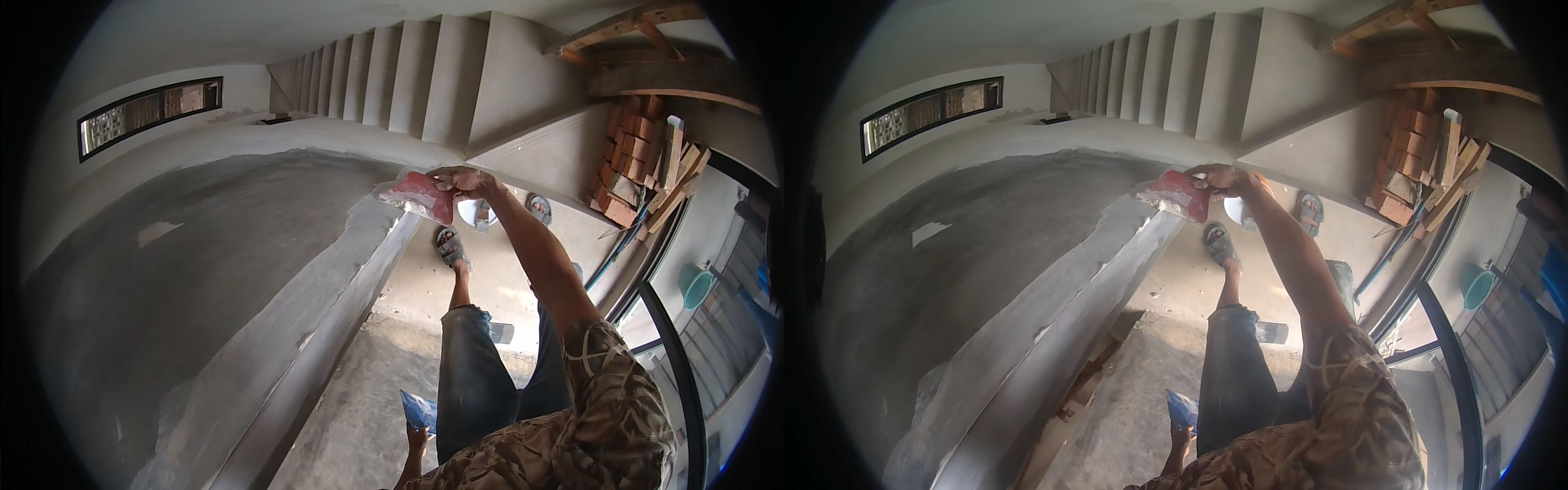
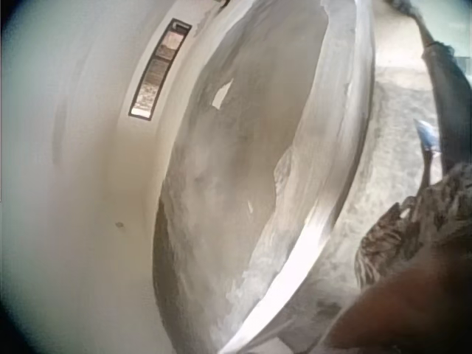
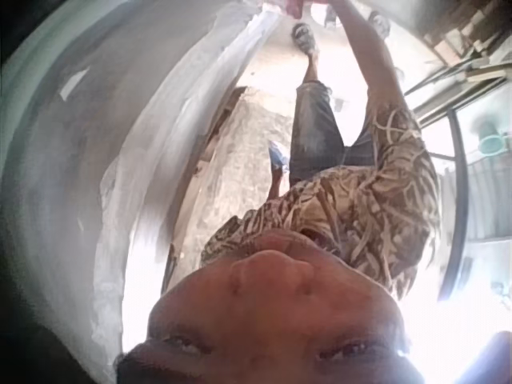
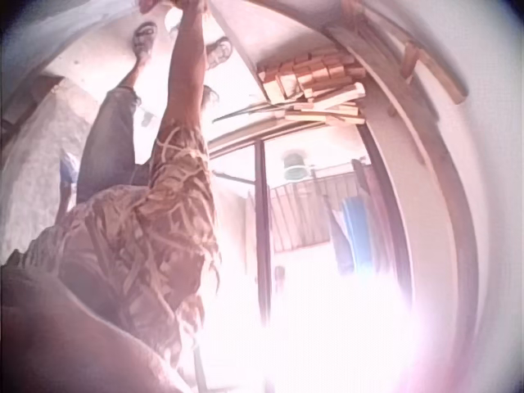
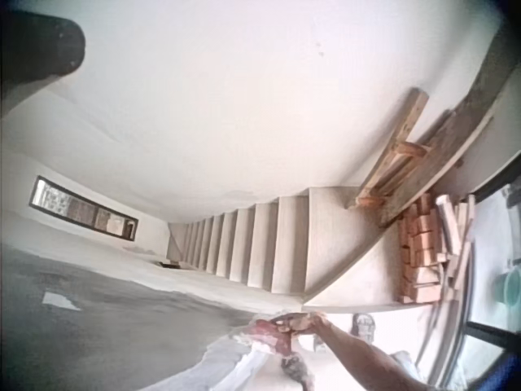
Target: The person applies white plaster to a concrete wall using a pink trowel and a blue hawk. They repeatedly scoop plaster from the hawk and spread it onto the wall surface, smoothing the material with the trowel. The person works on a vertical wall section adjacent to a staircase.
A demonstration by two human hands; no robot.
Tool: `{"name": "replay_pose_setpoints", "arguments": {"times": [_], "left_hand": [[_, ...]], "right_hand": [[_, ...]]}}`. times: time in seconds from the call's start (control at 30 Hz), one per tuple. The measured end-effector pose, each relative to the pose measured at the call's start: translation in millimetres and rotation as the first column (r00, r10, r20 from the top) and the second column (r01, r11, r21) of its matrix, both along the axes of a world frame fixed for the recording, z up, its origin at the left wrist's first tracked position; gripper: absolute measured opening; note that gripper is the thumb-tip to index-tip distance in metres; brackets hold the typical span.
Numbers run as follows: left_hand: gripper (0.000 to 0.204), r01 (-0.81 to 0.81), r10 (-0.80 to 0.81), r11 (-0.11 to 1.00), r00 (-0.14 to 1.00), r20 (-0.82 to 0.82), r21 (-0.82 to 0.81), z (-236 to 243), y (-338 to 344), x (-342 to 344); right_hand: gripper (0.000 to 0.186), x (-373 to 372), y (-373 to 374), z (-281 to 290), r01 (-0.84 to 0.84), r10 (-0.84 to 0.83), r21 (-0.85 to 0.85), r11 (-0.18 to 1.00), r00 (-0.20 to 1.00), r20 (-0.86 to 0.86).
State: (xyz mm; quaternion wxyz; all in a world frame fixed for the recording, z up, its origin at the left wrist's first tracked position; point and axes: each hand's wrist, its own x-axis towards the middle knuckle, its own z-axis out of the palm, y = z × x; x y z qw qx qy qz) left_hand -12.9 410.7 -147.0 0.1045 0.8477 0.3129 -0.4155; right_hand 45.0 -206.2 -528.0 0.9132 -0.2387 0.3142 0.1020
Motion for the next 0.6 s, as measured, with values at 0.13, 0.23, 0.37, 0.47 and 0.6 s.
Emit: {"name": "replay_pose_setpoints", "arguments": {"times": [0.13,0.23,0.37,0.47,0.6], "left_hand": [[0.061,0.022,-0.018,0.998,0.998,0.064,-0.055,18.9,11.0,15.9],[0.061,0.034,-0.019,0.994,0.990,0.140,-0.104,27.0,11.9,29.7],[0.060,0.116,-0.076,0.968,0.981,0.179,-0.224,26.6,-5.9,69.0],[0.062,0.185,-0.111,0.924,0.967,0.229,-0.334,15.0,9.5,77.3],[0.062,0.429,-0.065,0.502,0.885,0.461,-0.751,-12.3,52.4,99.5]], "right_hand": [[0.043,-2.7,-1.9,63.6,-0.021,0.021,0.014,1.000,0.999,0.034],[0.044,-7.6,-7.4,117.6,-0.054,0.056,-0.027,0.998,0.996,0.070],[0.044,-18.2,-14.8,187.0,0.028,-0.027,-0.015,0.999,0.997,0.066],[0.044,-19.6,-12.6,230.9,0.010,-0.006,-0.032,0.999,0.994,0.113],[0.052,-13.2,-8.3,312.9,0.089,-0.078,-0.040,0.995,0.972,0.224]]}}
